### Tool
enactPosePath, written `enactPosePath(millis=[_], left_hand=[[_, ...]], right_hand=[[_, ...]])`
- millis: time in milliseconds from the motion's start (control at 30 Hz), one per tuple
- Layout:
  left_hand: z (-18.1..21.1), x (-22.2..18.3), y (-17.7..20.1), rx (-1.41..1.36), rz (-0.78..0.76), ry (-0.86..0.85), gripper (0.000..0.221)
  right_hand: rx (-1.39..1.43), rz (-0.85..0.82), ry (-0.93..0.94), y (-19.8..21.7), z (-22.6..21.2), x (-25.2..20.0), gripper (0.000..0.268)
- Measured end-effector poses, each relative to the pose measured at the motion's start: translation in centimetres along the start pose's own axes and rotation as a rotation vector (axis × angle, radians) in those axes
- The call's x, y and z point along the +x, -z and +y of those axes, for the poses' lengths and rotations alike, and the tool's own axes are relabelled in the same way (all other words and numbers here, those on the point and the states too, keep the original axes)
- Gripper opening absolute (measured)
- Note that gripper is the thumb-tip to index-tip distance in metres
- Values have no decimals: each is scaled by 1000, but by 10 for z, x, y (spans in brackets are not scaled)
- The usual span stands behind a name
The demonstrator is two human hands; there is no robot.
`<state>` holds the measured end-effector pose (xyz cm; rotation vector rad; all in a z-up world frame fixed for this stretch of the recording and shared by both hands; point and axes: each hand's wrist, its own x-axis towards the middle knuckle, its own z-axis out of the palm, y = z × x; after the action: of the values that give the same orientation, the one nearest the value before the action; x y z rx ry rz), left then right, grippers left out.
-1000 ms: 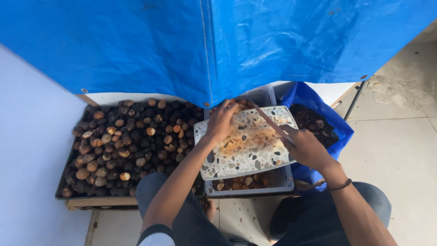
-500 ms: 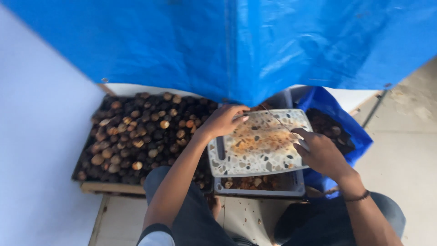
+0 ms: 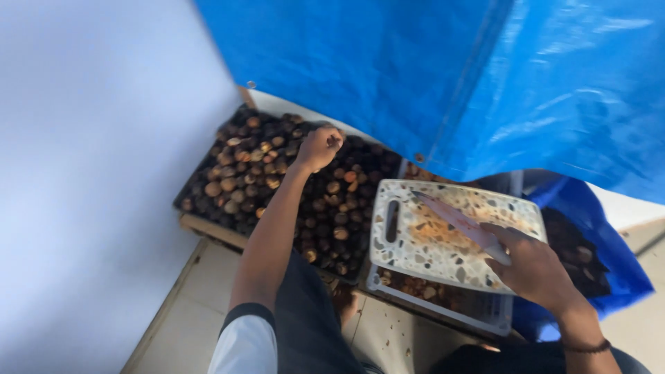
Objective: The person sits on the floor and uses a knife to peel the outer shell of nuts. They place the peeled nuts into a white crate and discard the shells into a blue bag.
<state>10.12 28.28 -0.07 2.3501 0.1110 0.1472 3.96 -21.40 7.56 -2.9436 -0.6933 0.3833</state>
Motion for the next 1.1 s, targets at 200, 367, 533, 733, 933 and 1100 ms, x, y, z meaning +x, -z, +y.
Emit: enactPosePath(millis=[200, 367, 533, 733, 933, 1100], left_hand=[[-22, -38, 43, 22, 11, 330, 17], [-79, -57, 66, 3, 270, 336, 27], [-125, -74, 87, 11, 606, 171, 31], [-102, -92, 101, -61, 506, 360, 33], [-103, -73, 87, 49, 459, 266, 23], [-110, -62, 78, 87, 507, 297, 25]], right_hand=[[-71, -14, 34, -8, -7, 12, 75], [-37, -81, 15, -6, -14, 21, 75], [-58, -158, -40, -9, -11, 30, 74], [-132, -234, -108, -5, -17, 37, 72], [-37, -275, -175, -2, -19, 36, 74], [-1, -256, -164, 5, -22, 32, 69]])
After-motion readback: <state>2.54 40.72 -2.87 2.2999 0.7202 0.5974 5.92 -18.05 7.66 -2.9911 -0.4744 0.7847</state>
